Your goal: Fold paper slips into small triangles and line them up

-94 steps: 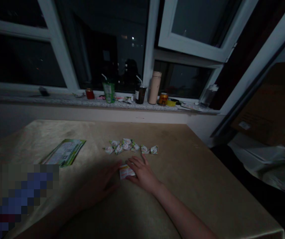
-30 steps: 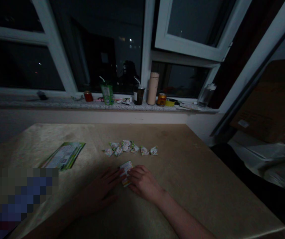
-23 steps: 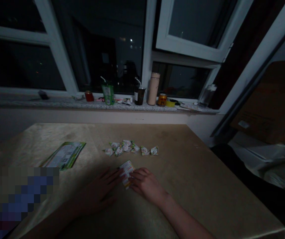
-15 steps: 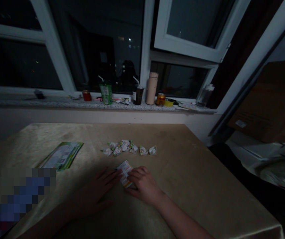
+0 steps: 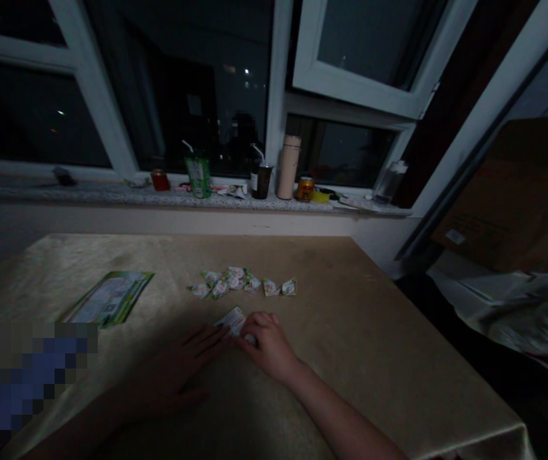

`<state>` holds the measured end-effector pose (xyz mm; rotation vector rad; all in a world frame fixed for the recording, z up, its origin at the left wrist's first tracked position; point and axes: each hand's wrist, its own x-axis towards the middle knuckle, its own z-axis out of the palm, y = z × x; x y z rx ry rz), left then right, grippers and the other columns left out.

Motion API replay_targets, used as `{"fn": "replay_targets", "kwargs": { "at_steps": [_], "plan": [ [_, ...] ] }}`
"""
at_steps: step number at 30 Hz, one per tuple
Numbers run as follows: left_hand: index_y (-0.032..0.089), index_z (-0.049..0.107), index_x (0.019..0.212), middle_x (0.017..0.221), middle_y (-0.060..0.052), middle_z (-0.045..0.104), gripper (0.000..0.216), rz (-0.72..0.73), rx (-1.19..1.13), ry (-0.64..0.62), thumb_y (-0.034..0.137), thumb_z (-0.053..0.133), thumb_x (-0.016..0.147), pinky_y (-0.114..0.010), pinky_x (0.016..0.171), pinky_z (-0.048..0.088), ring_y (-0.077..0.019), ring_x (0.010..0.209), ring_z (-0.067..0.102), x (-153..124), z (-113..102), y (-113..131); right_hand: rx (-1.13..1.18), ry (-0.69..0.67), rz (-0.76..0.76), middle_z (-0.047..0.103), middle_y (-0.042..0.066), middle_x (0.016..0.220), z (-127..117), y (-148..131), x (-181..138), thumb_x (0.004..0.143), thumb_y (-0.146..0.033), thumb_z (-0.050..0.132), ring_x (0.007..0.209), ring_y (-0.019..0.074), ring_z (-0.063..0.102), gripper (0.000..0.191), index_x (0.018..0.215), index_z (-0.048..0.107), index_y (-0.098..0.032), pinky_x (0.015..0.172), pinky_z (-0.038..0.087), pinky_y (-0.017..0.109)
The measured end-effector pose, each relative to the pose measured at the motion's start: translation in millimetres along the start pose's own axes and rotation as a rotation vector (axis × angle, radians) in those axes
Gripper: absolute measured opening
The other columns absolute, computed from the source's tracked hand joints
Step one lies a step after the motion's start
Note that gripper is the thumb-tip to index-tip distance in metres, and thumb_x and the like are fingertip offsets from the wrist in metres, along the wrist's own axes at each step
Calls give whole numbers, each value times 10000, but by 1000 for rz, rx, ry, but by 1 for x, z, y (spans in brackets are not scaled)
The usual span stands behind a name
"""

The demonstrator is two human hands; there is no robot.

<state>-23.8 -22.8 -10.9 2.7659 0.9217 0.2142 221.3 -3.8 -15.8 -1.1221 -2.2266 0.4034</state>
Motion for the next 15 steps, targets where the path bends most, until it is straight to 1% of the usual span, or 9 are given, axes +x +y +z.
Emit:
{"fn": "replay_targets", "kwargs": {
  "at_steps": [3,5,9,15],
  "plan": [
    [302,73,1499,1549,-33,156,784,-7,-18,2,481,529,888,-475,1125,200,-300,1382,238,1,-5,4,-71,64,112,594,19,853,2,-1,4,861,-380,621,889,179,520,218,750,620,-192,791,310,320],
    [288,51,1501,1550,-36,145,799,-10,-25,7,476,529,889,-466,1130,196,-290,1387,228,2,-7,6,-106,63,153,579,15,836,4,0,5,877,-392,599,877,171,506,264,718,604,-182,785,286,314],
    [283,54,1501,1553,-38,118,789,-3,-5,-12,461,525,893,-473,1131,186,-294,1395,196,2,-7,6,-175,32,185,575,15,833,11,5,5,933,-402,506,871,159,498,323,722,608,-181,783,259,309],
    [304,87,1496,1554,-40,104,772,-16,16,-32,489,525,888,-494,1120,195,-314,1393,192,2,-6,5,-240,5,207,591,15,813,16,8,9,944,-403,486,867,157,509,341,719,611,-180,777,250,300]
  ]
}}
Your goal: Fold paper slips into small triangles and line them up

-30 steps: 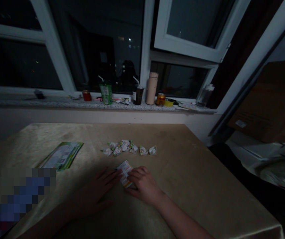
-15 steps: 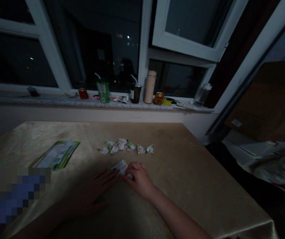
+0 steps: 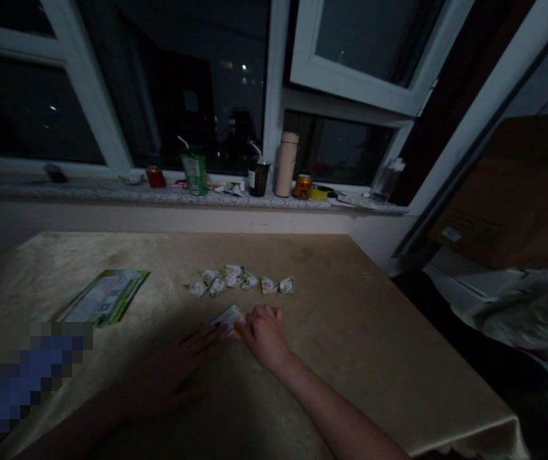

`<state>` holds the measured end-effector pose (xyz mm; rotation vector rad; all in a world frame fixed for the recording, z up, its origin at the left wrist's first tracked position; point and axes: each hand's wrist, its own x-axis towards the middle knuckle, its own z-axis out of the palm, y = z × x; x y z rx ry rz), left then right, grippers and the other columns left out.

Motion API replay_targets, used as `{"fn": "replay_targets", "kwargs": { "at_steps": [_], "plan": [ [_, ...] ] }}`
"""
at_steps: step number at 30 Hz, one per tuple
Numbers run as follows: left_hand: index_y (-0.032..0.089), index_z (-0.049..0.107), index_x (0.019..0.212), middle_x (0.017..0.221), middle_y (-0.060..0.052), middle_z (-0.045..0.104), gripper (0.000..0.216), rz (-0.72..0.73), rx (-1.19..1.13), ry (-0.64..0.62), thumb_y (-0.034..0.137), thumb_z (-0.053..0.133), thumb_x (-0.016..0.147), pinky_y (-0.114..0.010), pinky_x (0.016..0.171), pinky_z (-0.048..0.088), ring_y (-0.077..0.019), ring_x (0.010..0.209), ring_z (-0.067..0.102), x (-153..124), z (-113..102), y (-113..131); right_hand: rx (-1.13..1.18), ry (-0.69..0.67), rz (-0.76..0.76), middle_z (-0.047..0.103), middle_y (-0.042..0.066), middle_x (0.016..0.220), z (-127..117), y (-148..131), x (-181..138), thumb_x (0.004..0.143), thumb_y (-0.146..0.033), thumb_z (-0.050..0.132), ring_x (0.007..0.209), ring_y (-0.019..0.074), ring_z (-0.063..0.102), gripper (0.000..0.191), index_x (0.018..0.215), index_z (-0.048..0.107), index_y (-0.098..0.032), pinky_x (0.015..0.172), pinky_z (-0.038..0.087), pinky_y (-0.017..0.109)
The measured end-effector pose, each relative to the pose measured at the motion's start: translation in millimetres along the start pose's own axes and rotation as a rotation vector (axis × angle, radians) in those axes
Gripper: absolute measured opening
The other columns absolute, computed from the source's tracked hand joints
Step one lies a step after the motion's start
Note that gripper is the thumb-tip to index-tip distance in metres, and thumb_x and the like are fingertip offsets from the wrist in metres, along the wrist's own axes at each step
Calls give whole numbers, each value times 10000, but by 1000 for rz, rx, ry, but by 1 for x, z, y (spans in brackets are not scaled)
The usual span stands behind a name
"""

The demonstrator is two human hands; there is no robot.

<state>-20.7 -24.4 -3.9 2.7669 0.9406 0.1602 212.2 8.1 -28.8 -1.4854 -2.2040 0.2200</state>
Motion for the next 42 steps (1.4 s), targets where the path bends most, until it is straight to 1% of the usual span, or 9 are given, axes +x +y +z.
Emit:
{"fn": "replay_targets", "kwargs": {
  "at_steps": [6,10,16,20,24,29,35,39,42],
  "plan": [
    [300,56,1497,1553,-45,108,774,8,18,-15,525,492,898,-491,1123,181,-304,1395,193,1,1,-1,19,9,16,603,7,783,-3,-2,2,937,-385,506,850,156,512,338,693,624,-184,771,233,304],
    [301,81,1497,1552,-45,138,749,1,33,8,536,474,905,-490,1120,186,-307,1390,211,1,4,-1,67,16,54,586,-3,737,-7,-1,1,910,-426,534,840,153,507,382,633,609,-174,756,218,305],
    [290,59,1500,1555,-45,129,772,16,61,28,499,499,900,-477,1126,162,-298,1394,202,1,10,-1,141,-30,72,575,-23,741,-10,7,-1,821,-353,660,842,147,499,290,617,584,-162,758,203,296],
    [273,46,1502,1556,-53,122,782,12,67,35,519,483,902,-465,1128,155,-297,1397,190,0,13,-2,108,-28,87,573,-17,753,-8,9,-1,852,-360,626,855,156,493,283,638,608,-176,754,201,299],
    [250,6,1502,1554,-66,134,819,3,56,46,500,495,895,-459,1129,154,-302,1390,212,-1,12,1,74,-24,74,568,-10,760,-6,6,-1,875,-400,596,863,163,485,318,644,610,-181,751,202,302],
    [248,-9,1502,1553,-70,122,804,-31,62,16,461,486,905,-472,1123,173,-304,1394,197,0,10,5,59,-16,95,565,-11,765,-5,6,-2,860,-399,618,868,167,481,305,645,607,-183,751,205,303],
    [237,60,1506,1549,-78,150,785,-30,58,54,511,480,902,-476,1128,163,-313,1390,205,1,14,6,48,-14,104,567,-7,766,-5,4,-2,854,-371,630,874,165,481,295,633,596,-178,759,207,307],
    [219,74,1506,1548,-89,149,785,-45,74,43,507,484,902,-475,1129,159,-307,1390,210,2,12,8,45,-16,109,571,-3,776,-3,5,-1,847,-361,638,875,168,481,273,644,607,-181,757,208,310],
    [213,97,1505,1542,-93,179,774,-52,72,40,501,486,902,-474,1127,163,-305,1386,225,3,11,10,50,-11,106,565,-5,769,-1,6,-1,846,-373,638,872,166,477,281,642,605,-182,756,207,309]
  ]
}}
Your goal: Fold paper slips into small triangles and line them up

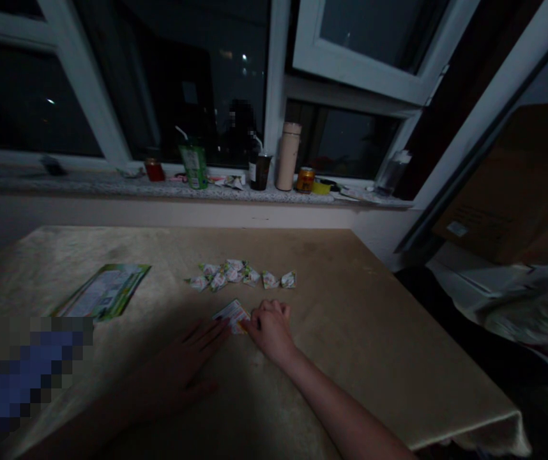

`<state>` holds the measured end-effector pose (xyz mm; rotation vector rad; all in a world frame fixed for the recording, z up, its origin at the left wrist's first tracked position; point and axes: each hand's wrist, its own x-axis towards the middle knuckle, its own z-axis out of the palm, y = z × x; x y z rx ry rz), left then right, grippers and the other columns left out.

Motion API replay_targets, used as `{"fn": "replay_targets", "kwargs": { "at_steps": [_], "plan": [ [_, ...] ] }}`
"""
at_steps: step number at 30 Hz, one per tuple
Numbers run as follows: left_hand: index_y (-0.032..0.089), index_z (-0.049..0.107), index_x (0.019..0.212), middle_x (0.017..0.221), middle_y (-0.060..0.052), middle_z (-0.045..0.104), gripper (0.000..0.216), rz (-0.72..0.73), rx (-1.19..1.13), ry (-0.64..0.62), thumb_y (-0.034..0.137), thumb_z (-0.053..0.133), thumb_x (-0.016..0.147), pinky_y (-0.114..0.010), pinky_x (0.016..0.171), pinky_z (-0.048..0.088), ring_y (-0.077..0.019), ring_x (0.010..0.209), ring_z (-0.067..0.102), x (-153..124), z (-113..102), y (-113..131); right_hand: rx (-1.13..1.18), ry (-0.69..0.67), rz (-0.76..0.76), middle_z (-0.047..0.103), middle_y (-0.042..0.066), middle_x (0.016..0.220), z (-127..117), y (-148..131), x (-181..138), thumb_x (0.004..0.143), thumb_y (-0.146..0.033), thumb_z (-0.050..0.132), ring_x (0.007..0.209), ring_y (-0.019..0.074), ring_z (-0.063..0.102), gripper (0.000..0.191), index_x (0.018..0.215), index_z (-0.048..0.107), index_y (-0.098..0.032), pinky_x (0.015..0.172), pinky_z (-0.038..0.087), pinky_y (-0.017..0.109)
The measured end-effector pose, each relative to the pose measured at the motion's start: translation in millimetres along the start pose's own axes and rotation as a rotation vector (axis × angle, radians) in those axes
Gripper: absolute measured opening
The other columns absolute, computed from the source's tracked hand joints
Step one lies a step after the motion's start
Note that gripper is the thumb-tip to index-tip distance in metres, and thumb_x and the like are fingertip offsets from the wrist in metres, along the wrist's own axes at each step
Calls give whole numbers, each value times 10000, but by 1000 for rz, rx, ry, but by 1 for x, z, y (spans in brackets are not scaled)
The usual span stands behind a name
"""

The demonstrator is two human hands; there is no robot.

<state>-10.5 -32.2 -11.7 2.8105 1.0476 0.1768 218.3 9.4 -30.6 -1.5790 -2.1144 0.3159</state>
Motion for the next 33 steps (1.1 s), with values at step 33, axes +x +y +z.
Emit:
{"fn": "replay_targets", "kwargs": {
  "at_steps": [33],
  "plan": [
    [218,198,1489,1517,-94,275,735,-13,-15,9,552,466,891,-456,1120,188,-302,1365,278,4,-6,3,-30,15,-29,577,-2,801,-4,-3,-2,878,-321,597,882,167,471,234,682,616,-194,767,204,312]
  ]
}}
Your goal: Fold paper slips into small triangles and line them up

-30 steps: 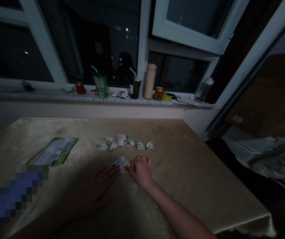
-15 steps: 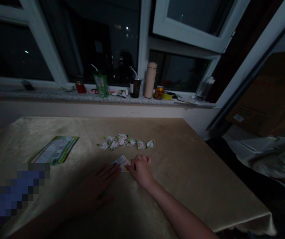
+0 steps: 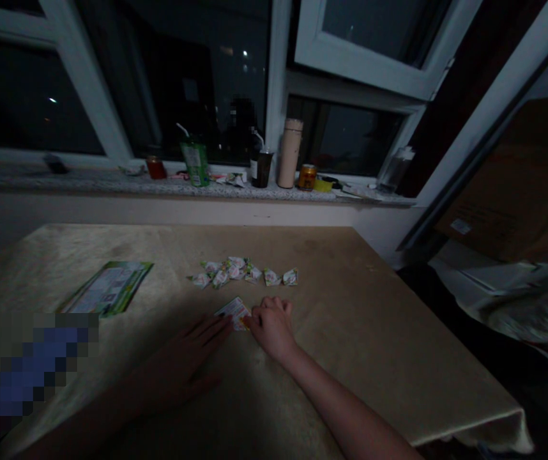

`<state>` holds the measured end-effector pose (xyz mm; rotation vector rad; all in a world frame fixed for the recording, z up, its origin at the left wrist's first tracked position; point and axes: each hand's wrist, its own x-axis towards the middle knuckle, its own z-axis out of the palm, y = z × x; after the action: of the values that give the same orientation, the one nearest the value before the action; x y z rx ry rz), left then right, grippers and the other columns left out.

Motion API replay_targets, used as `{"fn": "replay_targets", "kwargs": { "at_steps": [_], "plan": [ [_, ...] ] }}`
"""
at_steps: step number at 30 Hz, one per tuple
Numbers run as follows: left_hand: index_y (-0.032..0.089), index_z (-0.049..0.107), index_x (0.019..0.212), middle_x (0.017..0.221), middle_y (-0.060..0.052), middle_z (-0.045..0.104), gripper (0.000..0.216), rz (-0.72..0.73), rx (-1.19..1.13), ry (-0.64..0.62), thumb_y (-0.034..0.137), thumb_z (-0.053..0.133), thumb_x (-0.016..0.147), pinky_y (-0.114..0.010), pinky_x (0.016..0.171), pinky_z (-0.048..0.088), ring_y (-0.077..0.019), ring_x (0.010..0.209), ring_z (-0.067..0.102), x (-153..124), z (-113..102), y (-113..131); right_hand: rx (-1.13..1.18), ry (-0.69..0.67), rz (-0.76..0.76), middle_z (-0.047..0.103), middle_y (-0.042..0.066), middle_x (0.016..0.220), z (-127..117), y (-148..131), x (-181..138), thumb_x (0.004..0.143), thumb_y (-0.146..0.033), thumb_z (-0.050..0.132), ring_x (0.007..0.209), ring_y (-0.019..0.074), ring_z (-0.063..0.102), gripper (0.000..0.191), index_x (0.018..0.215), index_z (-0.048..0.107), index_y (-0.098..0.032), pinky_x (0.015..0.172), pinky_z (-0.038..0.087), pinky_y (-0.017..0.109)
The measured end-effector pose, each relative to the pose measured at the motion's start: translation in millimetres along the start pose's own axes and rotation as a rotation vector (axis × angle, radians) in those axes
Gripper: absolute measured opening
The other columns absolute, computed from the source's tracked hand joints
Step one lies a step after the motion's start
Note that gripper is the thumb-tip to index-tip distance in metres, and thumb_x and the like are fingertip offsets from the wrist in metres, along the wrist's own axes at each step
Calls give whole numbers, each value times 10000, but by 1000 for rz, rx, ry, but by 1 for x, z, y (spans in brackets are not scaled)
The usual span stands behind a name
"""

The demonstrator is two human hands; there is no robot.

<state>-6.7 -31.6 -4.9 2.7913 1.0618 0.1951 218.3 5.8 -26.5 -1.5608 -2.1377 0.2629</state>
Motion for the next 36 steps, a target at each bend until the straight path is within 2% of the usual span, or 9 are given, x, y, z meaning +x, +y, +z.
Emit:
{"fn": "replay_targets", "kwargs": {
  "at_steps": [5,11,14,18,30,36],
  "plan": [
    [207,194,1491,1513,-100,283,728,-7,-2,9,523,476,898,-462,1118,192,-301,1363,284,0,2,0,4,2,1,570,-4,785,0,0,1,854,-306,629,875,167,473,217,668,617,-196,758,204,310],
    [216,108,1504,1539,-87,202,725,26,5,2,525,425,930,-455,1125,179,-290,1387,227,-4,6,-7,-3,7,-11,569,-4,791,2,1,1,857,-312,627,872,168,473,220,668,618,-201,757,206,311],
    [247,137,1500,1548,-73,169,702,36,23,-24,525,432,927,-473,1123,169,-304,1388,218,-4,5,-7,-17,5,-10,569,-2,792,3,2,1,855,-315,628,873,169,473,220,667,620,-201,756,206,311],
    [252,167,1496,1546,-66,181,685,40,29,-11,530,431,928,-463,1129,158,-300,1387,222,-4,4,-6,-16,6,-4,572,-3,794,1,1,0,869,-307,611,877,167,474,220,677,624,-201,750,206,309],
    [239,84,1504,1552,-66,135,733,32,30,-47,513,442,927,-463,1126,174,-295,1395,197,-4,2,-7,-9,-4,14,577,-3,798,1,1,1,860,-304,620,880,166,473,207,680,636,-204,761,197,306],
    [246,119,1501,1547,-62,172,710,30,25,-46,512,442,927,-460,1128,171,-284,1398,191,-4,1,-7,2,1,8,575,-5,796,-1,-1,1,864,-281,613,882,165,476,192,689,642,-209,755,197,304]
  ]
}}
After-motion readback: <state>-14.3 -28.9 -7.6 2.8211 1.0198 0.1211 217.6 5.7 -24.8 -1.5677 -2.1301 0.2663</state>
